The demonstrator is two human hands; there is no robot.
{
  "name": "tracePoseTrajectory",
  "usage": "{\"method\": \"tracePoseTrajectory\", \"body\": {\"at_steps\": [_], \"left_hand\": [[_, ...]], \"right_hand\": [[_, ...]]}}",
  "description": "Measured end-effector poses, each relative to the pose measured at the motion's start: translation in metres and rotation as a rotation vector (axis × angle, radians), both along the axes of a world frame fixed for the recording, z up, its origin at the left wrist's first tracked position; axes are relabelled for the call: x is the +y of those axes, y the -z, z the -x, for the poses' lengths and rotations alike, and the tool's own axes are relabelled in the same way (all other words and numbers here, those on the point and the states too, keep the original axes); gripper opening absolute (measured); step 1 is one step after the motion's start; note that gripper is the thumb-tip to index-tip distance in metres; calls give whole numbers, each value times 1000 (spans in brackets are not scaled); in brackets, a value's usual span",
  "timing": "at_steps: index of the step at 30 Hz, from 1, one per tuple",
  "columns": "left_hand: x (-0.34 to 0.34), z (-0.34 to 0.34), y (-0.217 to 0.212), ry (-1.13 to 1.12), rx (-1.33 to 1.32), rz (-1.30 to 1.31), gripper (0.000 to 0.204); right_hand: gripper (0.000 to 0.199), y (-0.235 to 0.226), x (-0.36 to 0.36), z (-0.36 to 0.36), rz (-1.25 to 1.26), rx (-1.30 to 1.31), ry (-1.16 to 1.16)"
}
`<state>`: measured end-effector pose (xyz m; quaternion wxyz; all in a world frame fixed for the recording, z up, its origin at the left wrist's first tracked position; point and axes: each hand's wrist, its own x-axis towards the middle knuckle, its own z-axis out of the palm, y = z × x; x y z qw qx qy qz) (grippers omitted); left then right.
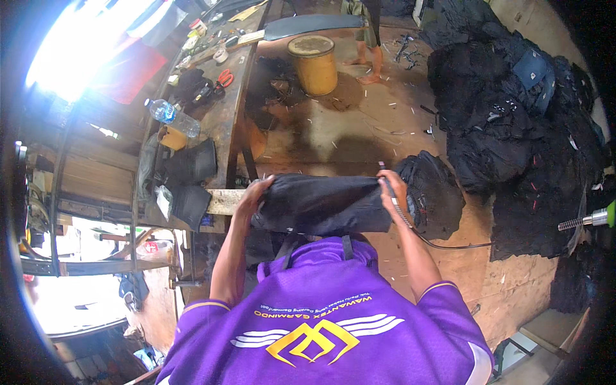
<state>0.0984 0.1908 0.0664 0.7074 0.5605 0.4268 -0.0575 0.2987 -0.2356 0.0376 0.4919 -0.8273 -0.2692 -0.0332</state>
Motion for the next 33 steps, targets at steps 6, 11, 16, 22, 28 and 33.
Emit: {"method": "tracePoseTrajectory", "body": {"at_steps": [6, 11, 16, 22, 28, 33], "left_hand": [[-259, -108, 17, 280, -266, 56, 20], [-455, -99, 35, 308, 12, 228, 36], [-408, -41, 52, 433, 86, -455, 45], [-334, 97, 18, 658, -315, -897, 30], [-288, 242, -36, 360, -548, -1165, 23], [-177, 352, -103, -156, -515, -1196, 14]], "right_hand": [[24, -6, -198, -36, 58, 65, 466], [35, 2, -314, -26, 66, -202, 520], [29, 2, -325, 23, 144, -135, 405], [25, 19, -243, 84, 6, 119, 137], [23, -19, -153, 126, 146, 67, -3], [20, -66, -89, 181, 176, 19, -28]]}}
